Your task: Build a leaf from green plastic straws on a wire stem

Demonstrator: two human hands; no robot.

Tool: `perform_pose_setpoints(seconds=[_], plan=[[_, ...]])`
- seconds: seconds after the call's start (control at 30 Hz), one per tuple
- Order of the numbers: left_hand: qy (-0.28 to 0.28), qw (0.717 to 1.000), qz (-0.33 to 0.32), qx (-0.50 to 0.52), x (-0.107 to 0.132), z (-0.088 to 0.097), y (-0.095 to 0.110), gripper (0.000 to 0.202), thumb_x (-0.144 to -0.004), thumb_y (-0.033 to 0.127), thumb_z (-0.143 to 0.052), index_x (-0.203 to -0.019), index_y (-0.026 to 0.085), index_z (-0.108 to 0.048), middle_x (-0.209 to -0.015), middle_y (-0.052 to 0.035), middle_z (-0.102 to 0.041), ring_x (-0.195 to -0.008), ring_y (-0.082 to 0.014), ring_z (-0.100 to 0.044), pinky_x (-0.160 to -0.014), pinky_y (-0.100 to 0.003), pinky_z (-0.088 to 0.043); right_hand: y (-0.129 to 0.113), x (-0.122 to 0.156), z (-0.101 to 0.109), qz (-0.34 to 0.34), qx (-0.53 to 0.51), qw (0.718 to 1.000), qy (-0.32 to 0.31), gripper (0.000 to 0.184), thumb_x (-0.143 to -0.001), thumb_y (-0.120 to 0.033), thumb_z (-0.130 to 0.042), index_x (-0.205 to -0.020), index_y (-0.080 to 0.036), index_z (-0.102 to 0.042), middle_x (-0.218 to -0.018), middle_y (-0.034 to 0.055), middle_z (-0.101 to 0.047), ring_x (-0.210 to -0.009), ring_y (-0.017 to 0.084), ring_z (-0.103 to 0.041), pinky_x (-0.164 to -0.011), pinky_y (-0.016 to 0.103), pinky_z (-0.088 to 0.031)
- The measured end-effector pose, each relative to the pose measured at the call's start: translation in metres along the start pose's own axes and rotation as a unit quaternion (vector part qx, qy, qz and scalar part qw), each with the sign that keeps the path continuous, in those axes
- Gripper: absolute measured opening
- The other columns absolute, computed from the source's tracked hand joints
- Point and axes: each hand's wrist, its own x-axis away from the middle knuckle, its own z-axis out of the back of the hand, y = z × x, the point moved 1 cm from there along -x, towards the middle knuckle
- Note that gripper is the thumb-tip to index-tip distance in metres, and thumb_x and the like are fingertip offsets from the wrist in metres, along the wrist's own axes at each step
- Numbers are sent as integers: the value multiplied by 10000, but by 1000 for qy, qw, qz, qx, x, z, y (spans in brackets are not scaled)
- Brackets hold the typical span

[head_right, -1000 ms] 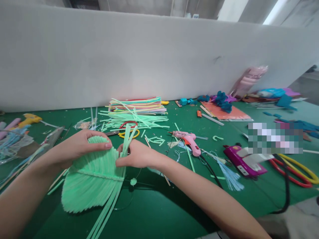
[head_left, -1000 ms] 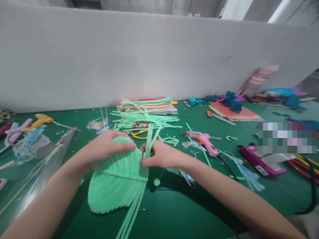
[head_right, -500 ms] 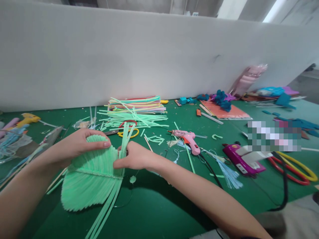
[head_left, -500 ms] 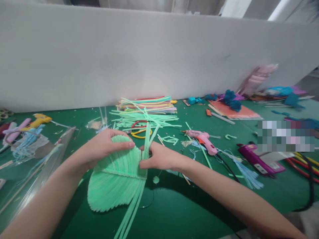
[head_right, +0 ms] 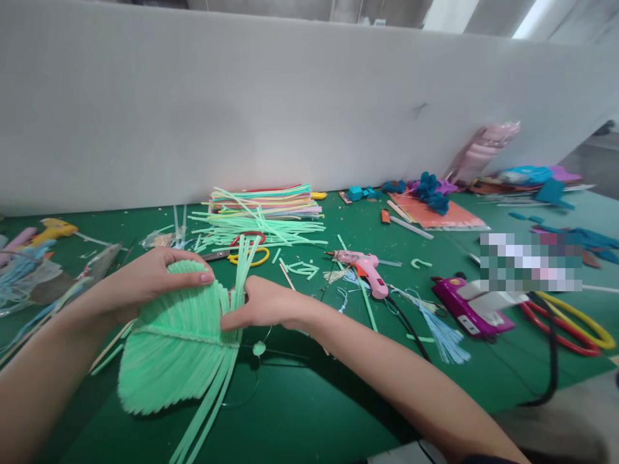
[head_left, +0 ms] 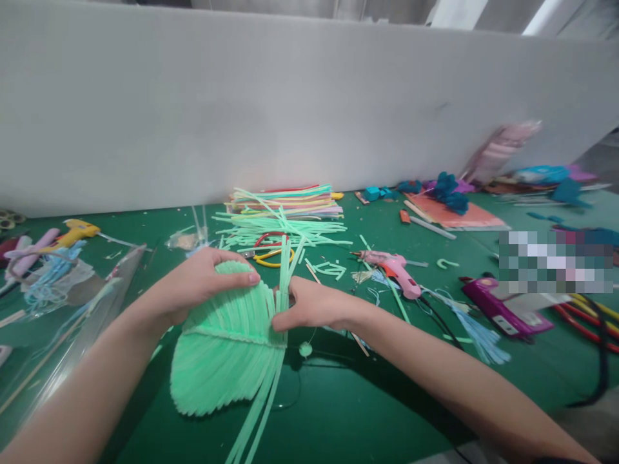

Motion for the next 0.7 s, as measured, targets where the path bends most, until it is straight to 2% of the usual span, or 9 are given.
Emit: perform_pose_setpoints(seconds=[0.13,0.23,0.33,0.7], plan=[[11,1000,-10,-26,-1,1,0,98,-722,300,-706,-801,273,-759,-838,14,-756,-793,-201,-682,-684,-254,-527,0,-1,1,-16,14,1000,13,130,-628,-178,-681,-656,-168,-555,-626,-32,-562,-692,135,-544,-579,221,-404],[11,999,-12,-35,-1,2,-1,101,-722,318,-706,-797,272,-756,-833,11,-752,-804,-211,-682,-684,-264,-526,1,0,1,-38,33,999,16,161,-624,-189,-697,-623,-175,-536,-588,-34,-547,-689,145,-553,-583,226,-415],[3,1000,-6,-28,-1,1,-1,119,-721,351,-712,-801,274,-755,-833,7,-752,-796,-212,-684,-676,-268,-527,1,0,2,-32,30,999,5,144,-627,-180,-694,-632,-173,-550,-607,-33,-562,-705,145,-563,-604,228,-431],[9,1000,19,6,-2,1,-3,133,-693,357,-739,-801,280,-752,-765,10,-750,-692,-193,-678,-603,-259,-538,1,-4,4,5,-99,992,-82,101,-622,-156,-678,-677,-163,-594,-675,-46,-559,-695,111,-544,-710,256,-479]])
